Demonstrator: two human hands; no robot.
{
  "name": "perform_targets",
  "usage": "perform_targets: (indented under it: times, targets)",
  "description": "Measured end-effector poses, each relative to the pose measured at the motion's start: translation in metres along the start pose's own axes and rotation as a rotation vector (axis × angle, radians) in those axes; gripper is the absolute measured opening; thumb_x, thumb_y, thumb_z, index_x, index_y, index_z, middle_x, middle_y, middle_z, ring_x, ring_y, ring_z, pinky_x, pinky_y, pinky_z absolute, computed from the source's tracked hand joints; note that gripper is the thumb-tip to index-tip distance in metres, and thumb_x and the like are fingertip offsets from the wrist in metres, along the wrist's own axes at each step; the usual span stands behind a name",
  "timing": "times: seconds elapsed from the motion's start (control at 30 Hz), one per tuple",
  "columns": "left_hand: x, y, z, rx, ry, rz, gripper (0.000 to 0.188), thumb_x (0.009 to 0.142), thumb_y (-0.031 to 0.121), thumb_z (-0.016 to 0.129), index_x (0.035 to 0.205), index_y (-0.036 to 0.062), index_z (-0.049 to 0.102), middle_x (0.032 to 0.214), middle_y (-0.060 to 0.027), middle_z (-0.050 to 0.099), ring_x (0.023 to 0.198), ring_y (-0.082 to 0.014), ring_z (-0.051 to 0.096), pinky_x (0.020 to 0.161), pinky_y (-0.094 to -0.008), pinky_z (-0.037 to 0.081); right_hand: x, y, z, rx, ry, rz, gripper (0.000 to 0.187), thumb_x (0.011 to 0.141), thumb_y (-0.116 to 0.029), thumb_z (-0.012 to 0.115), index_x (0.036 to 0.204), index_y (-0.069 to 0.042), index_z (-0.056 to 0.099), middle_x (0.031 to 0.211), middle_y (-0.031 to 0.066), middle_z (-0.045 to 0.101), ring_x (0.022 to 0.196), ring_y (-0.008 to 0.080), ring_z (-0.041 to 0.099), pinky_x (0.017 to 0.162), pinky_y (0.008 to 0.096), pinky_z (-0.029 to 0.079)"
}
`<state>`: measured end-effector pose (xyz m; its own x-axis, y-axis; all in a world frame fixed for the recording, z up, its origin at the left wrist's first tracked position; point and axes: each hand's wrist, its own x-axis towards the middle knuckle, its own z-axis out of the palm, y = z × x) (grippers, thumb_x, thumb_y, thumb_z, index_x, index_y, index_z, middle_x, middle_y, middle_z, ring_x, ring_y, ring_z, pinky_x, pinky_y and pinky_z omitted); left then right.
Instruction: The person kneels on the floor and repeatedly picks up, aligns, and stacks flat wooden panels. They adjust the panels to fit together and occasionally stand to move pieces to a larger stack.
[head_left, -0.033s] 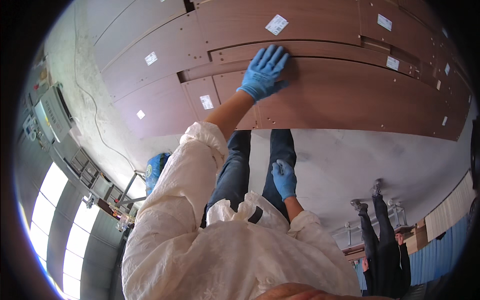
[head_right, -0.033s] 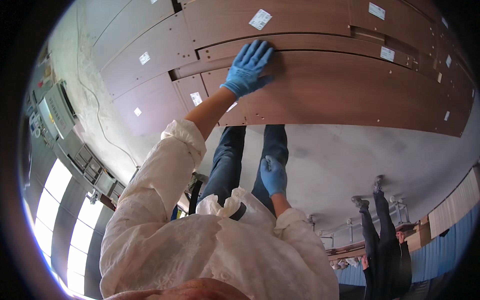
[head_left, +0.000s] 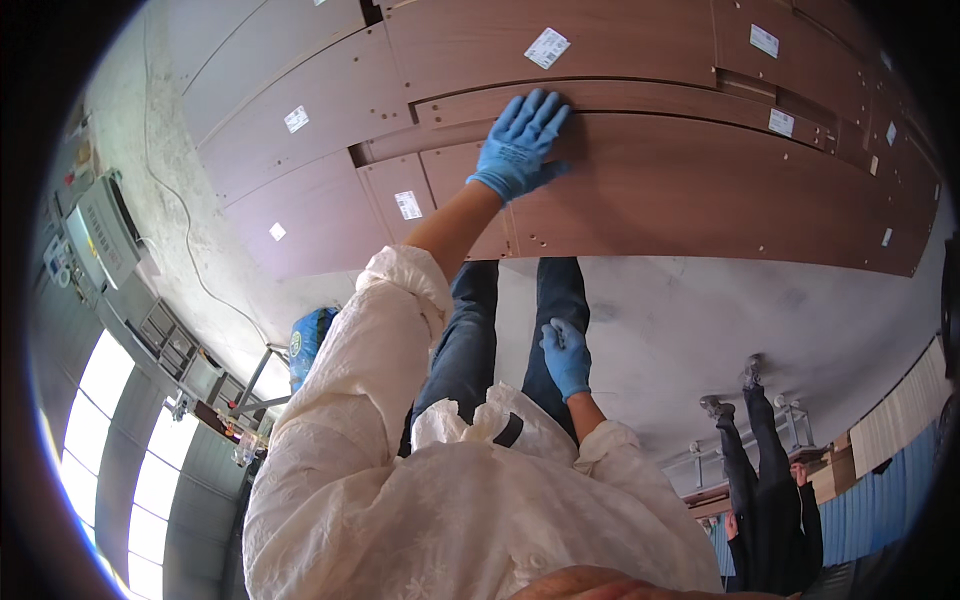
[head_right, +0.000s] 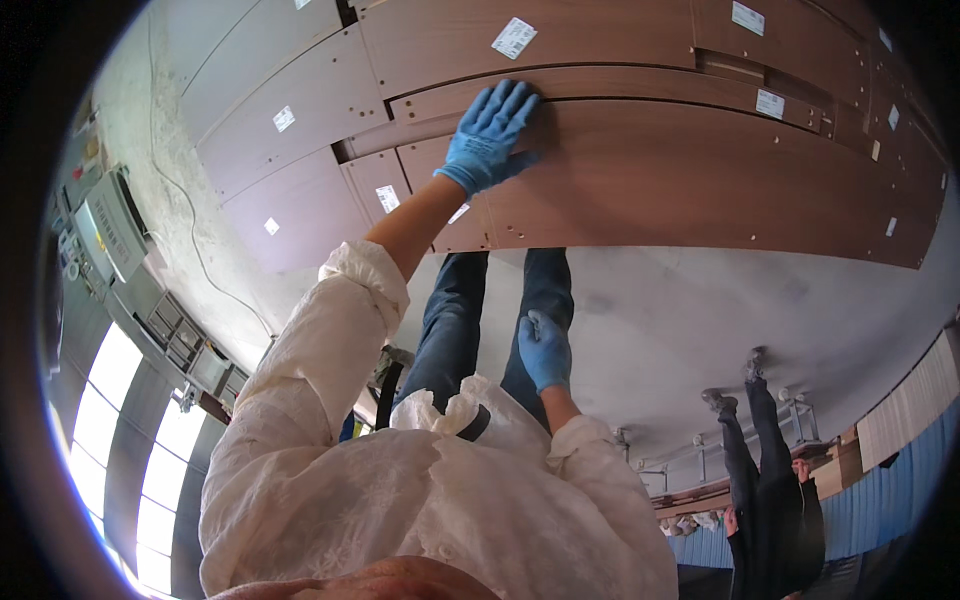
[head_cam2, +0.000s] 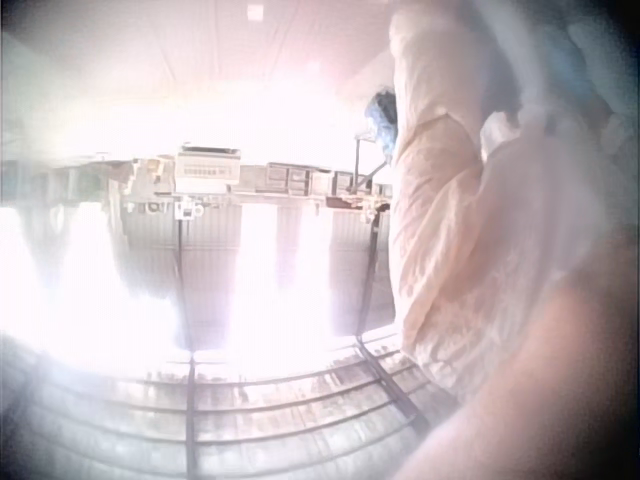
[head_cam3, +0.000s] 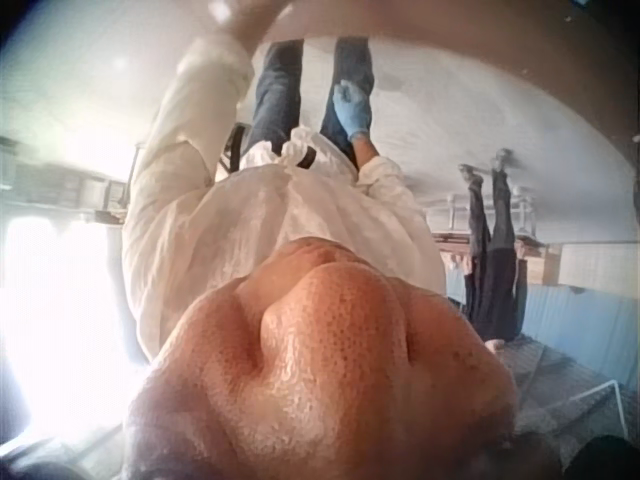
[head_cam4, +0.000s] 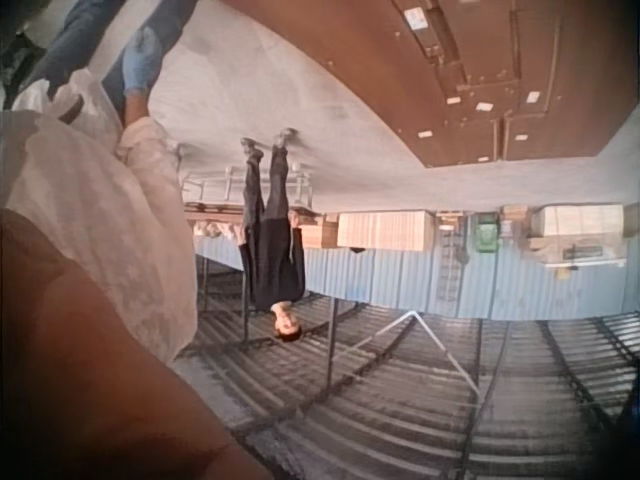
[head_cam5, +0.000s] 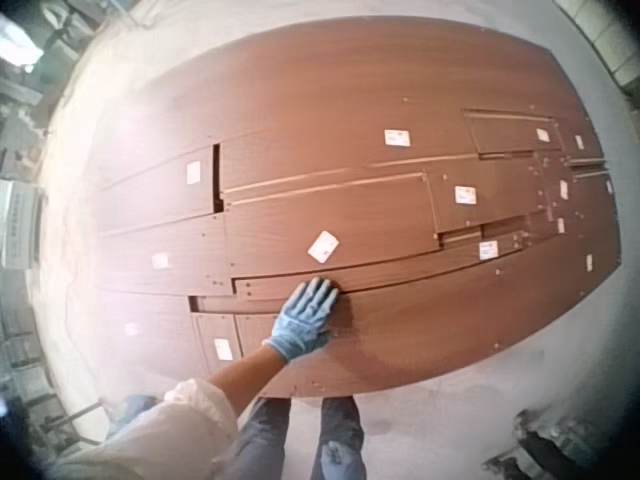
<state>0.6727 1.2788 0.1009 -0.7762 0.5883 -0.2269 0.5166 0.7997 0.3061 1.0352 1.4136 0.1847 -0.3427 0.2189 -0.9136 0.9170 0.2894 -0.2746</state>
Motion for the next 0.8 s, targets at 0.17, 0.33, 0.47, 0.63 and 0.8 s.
perform_targets:
  times: [0.17,0.33,0.47,0.63,0.8]
  targets:
    - [-0.005,-0.008,0.011,0.055,-0.05,0.016,0.098,0.087,0.061,0.071,0.162,0.0102,0.034,0.169,-0.0119,0.032,0.157,-0.0307,0.027,0.131,-0.0441,0.016,-0.002,0.003,-0.003,-0.02,-0.025,-0.049,0.038,0.099,-0.035,0.065,0.119,-0.004,0.074,0.115,0.0197,0.076,0.106,0.0322,0.074,0.094,0.0386,0.058]
    - [-0.007,-0.015,0.008,0.082,-0.074,0.034,0.094,0.091,0.064,0.065,0.162,0.0098,0.036,0.17,-0.0115,0.031,0.158,-0.0284,0.026,0.132,-0.0428,0.016,0.001,0.002,-0.001,-0.008,-0.02,-0.04,0.037,0.099,-0.034,0.065,0.117,-0.003,0.074,0.113,0.0193,0.076,0.104,0.0318,0.075,0.093,0.0386,0.058]
    - [-0.009,-0.016,0.007,0.1,-0.083,0.033,0.095,0.09,0.065,0.065,0.162,0.0097,0.036,0.17,-0.0116,0.032,0.158,-0.0283,0.026,0.132,-0.0427,0.016,0.002,0.009,0.003,0.037,-0.015,-0.018,0.035,0.1,-0.032,0.066,0.115,-0.002,0.075,0.111,0.0194,0.077,0.102,0.0314,0.076,0.092,0.0382,0.059]
    - [-0.012,-0.02,0.006,0.083,-0.056,0.041,0.095,0.088,0.063,0.068,0.16,0.0095,0.038,0.168,-0.012,0.034,0.157,-0.0285,0.029,0.131,-0.0425,0.018,0.002,0.011,0.007,0.012,0.011,-0.1,0.033,0.099,-0.03,0.067,0.114,-0.001,0.075,0.11,0.0202,0.077,0.101,0.0306,0.076,0.091,0.037,0.059]
    - [-0.014,-0.026,0.002,0.066,-0.034,0.065,0.093,0.088,0.061,0.07,0.159,0.0082,0.041,0.167,-0.0131,0.037,0.155,-0.029,0.032,0.131,-0.0426,0.02,0.002,0.015,0.008,0.036,0.003,-0.09,0.033,0.099,-0.029,0.067,0.114,0.0,0.075,0.11,0.0202,0.077,0.101,0.0298,0.076,0.091,0.0364,0.059]
